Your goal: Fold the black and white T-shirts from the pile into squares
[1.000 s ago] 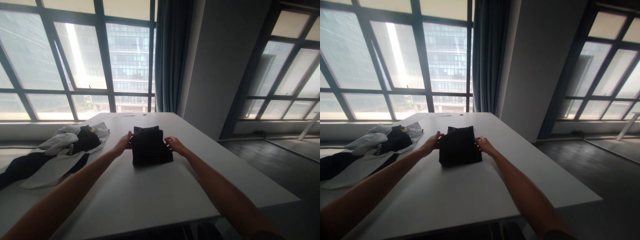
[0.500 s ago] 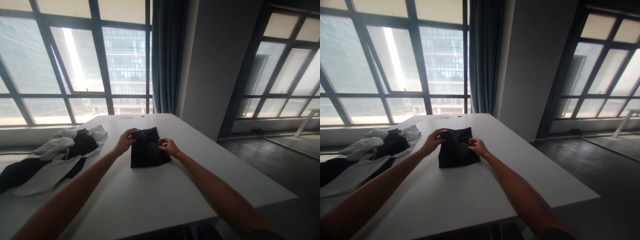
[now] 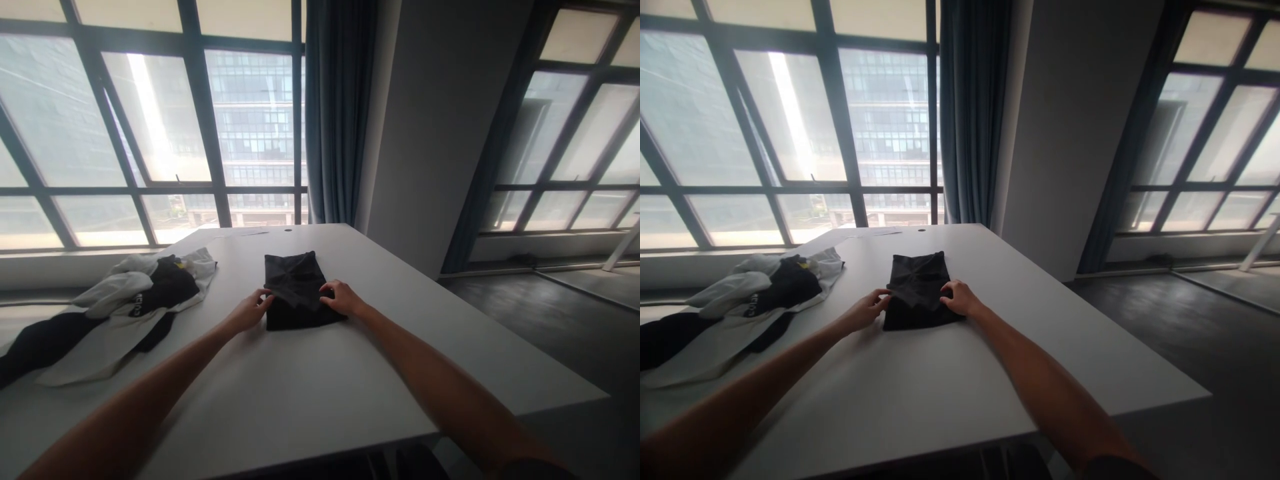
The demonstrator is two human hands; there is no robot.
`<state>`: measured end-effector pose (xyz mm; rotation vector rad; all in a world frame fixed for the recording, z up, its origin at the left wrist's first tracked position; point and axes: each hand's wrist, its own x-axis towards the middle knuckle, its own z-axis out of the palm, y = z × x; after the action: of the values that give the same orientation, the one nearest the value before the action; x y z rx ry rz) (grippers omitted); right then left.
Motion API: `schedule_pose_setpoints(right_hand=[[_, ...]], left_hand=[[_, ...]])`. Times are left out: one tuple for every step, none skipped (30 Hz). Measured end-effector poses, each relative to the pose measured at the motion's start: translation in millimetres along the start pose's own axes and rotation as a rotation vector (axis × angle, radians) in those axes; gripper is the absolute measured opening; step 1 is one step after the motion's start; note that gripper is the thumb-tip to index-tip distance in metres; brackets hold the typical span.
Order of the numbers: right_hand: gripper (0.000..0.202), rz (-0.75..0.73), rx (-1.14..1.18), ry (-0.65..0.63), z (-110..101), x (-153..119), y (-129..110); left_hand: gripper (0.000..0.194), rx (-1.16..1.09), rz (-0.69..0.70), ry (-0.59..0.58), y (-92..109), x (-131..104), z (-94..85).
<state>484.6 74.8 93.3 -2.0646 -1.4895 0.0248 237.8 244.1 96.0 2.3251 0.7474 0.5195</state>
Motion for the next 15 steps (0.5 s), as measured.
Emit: schedule_pose_setpoints(right_hand=[[0.022, -0.017, -0.003, -0.007, 1, 0, -1], [0.023, -0.03, -0.004, -0.01, 2, 0, -2], [0.024, -0.037, -0.001, -0.009, 4, 0, -3], [0.024, -0.039, 0.003, -0.005, 5, 0, -4], [0.024, -0.039, 0.006, -0.001, 6, 0, -3], [0.024, -0.04, 0.007, 0.003, 7, 0, -3], [0.025, -0.043, 0.006, 0.008, 7, 0, -1], [0.026, -0.045, 0.005, 0.013, 8, 0, 0], [0.027, -0.044, 0.009, 0.017, 8, 1, 2], [0.029, -0.04, 0.016, 0.02, 9, 1, 4], [0.03, -0.031, 0.027, 0.015, 9, 2, 6], [0.031, -0.018, 0.04, 0.002, 9, 2, 7], [0.033, -0.004, 0.051, -0.017, 8, 2, 8], [0.035, 0.006, 0.06, -0.037, 8, 2, 8], [0.037, 0.011, 0.065, -0.053, 7, 2, 8]], left_hand=[[0.067, -0.075, 0.009, -0.006, 3, -4, 1.6], [0.07, -0.146, 0.028, -0.005, 5, -8, 3.5], [0.073, -0.204, 0.053, 0.001, 7, -10, 5.6], [0.075, -0.243, 0.076, 0.006, 8, -12, 7.5], [0.076, -0.265, 0.091, 0.005, 9, -14, 9.2], [0.075, -0.277, 0.097, 0.002, 9, -15, 10.2], [0.07, -0.282, 0.093, 0.0, 9, -17, 10.4], [0.065, -0.281, 0.082, 0.004, 9, -17, 9.7], [0.059, -0.278, 0.064, 0.008, 8, -18, 8.3], [0.054, -0.272, 0.039, 0.004, 8, -19, 6.1], [0.051, -0.262, 0.007, -0.008, 7, -19, 3.6], [0.049, -0.25, -0.026, -0.025, 6, -20, 0.8], [0.048, -0.241, -0.054, -0.044, 5, -20, -1.9], [0.048, -0.242, -0.079, -0.063, 5, -21, -4.3], [0.049, -0.255, -0.101, -0.081, 4, -22, -6.4]])
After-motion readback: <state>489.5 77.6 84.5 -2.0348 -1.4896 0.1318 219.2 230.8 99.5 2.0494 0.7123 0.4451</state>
